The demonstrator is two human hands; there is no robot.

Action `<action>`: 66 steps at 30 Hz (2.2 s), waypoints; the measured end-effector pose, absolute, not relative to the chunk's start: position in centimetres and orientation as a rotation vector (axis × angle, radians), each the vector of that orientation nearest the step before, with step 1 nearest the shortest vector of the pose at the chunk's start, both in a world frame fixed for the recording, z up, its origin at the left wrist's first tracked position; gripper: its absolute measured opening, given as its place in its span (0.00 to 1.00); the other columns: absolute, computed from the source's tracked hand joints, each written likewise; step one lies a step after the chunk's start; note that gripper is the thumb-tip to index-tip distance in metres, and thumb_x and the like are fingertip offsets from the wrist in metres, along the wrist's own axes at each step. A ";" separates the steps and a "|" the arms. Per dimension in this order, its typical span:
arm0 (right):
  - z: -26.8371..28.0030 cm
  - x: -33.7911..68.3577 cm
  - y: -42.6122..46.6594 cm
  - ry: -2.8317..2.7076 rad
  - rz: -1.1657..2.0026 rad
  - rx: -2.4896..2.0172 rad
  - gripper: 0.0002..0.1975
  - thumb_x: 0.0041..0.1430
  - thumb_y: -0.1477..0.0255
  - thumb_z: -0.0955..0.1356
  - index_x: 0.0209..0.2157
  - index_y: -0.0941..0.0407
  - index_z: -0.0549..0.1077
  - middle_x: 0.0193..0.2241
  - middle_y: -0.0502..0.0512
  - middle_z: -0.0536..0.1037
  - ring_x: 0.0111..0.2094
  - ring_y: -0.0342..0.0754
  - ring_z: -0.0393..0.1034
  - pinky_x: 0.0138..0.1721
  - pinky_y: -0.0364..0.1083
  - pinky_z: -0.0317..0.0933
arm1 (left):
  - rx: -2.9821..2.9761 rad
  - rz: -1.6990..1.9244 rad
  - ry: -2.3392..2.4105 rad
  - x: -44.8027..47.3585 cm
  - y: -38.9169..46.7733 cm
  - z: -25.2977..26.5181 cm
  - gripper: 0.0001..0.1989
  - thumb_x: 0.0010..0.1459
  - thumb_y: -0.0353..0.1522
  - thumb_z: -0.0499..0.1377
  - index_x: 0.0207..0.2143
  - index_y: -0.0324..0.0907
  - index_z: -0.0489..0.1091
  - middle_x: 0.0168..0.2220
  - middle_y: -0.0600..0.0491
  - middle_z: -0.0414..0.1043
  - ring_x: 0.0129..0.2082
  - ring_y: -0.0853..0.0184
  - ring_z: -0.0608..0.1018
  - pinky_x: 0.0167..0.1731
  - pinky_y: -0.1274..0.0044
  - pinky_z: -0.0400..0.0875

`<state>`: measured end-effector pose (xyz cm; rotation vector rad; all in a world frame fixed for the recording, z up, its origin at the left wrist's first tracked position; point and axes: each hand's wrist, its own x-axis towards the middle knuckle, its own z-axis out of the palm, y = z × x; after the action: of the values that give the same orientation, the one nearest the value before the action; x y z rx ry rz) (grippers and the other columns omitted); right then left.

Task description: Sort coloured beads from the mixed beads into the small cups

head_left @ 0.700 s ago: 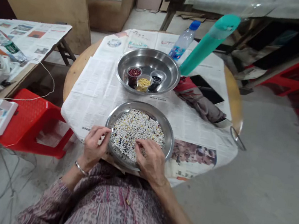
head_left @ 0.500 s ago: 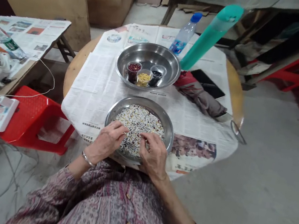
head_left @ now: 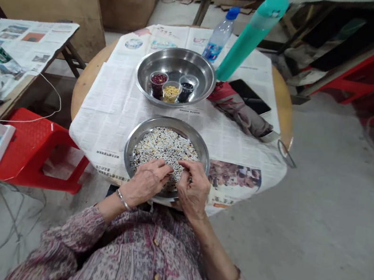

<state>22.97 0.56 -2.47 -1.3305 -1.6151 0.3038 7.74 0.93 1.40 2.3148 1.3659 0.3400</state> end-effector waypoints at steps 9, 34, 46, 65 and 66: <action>-2.7 22.9 0.5 -1.652 0.319 -1.371 0.14 0.59 0.81 0.60 0.38 0.55 0.74 0.35 0.56 0.79 0.39 0.51 0.75 0.44 0.51 0.69 | 2.325 0.272 1.471 7.6 0.7 1.6 0.09 0.68 0.28 0.53 0.40 0.42 0.73 0.38 0.50 0.73 0.41 0.64 0.75 0.42 0.74 0.71; -3.2 22.2 0.6 -1.843 0.264 -1.418 0.09 0.62 0.74 0.63 0.37 0.55 0.76 0.35 0.55 0.82 0.36 0.51 0.76 0.40 0.48 0.64 | 0.300 1.074 0.973 5.5 0.1 3.3 0.06 0.59 0.28 0.65 0.38 0.34 0.78 0.38 0.44 0.81 0.37 0.68 0.83 0.47 0.74 0.77; -3.5 22.3 0.6 -1.820 0.212 -1.375 0.09 0.62 0.74 0.64 0.35 0.55 0.76 0.34 0.55 0.82 0.35 0.51 0.76 0.38 0.48 0.62 | 0.316 1.076 0.970 6.2 -0.3 3.4 0.06 0.59 0.29 0.63 0.38 0.34 0.77 0.39 0.44 0.81 0.39 0.66 0.82 0.46 0.74 0.76; -3.5 22.4 0.7 -1.805 0.159 -1.330 0.07 0.61 0.76 0.65 0.35 0.56 0.76 0.32 0.52 0.82 0.31 0.47 0.74 0.36 0.45 0.61 | 2.183 0.419 2.115 3.4 1.3 2.8 0.11 0.66 0.28 0.56 0.47 0.45 0.74 0.42 0.52 0.80 0.41 0.66 0.80 0.40 0.77 0.69; -3.5 22.4 0.7 -1.803 0.161 -1.327 0.07 0.61 0.75 0.65 0.35 0.56 0.76 0.32 0.52 0.82 0.31 0.47 0.74 0.36 0.45 0.61 | 2.213 0.390 2.104 3.5 1.8 2.8 0.11 0.66 0.28 0.55 0.47 0.45 0.74 0.42 0.52 0.80 0.41 0.66 0.80 0.40 0.77 0.69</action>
<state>22.38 0.72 -3.52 -1.3273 -1.8034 0.1608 3.52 1.77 2.76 2.2129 2.1043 0.3899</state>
